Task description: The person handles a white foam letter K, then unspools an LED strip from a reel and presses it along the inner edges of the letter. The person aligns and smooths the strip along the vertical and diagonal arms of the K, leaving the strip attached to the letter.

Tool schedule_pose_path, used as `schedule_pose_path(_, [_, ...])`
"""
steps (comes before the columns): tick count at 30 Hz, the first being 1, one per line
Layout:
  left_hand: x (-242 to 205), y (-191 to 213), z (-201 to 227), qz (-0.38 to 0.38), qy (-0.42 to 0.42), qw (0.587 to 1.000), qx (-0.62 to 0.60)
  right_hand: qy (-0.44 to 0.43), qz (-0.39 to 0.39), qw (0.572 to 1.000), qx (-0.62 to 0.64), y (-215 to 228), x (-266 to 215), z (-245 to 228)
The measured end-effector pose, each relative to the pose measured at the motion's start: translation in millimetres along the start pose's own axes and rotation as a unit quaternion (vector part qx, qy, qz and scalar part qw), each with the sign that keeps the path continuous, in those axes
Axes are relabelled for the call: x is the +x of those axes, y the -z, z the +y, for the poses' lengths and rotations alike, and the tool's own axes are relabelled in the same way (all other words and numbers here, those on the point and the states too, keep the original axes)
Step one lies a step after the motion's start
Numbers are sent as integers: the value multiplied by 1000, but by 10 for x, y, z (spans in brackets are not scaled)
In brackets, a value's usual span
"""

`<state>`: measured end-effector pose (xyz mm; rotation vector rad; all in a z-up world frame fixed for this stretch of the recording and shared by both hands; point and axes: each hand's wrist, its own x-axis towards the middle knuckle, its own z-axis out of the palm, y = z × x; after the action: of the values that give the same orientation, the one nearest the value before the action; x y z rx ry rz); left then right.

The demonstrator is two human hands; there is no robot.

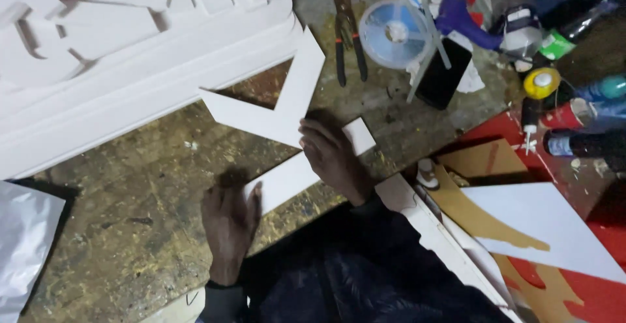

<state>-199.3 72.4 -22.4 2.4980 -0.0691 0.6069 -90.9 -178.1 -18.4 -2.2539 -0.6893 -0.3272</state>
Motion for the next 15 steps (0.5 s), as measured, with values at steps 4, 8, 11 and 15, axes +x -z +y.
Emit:
schedule_pose_path(4, [144, -158, 134, -28, -45, 998, -13, -11, 40, 999, -13, -45, -116, 266])
schedule_pose_path(8, [244, -292, 142, -89, -72, 993, -17, 59, 125, 985, -104, -143, -140, 314])
schedule_pose_path(11, [396, -300, 167, -162, -78, 983, -45, 73, 127, 977, -152, -151, -89, 319])
schedule_pose_path(15, [459, -378, 12, -234, -102, 965, -62, 95, 136, 973, -159, -165, -59, 294])
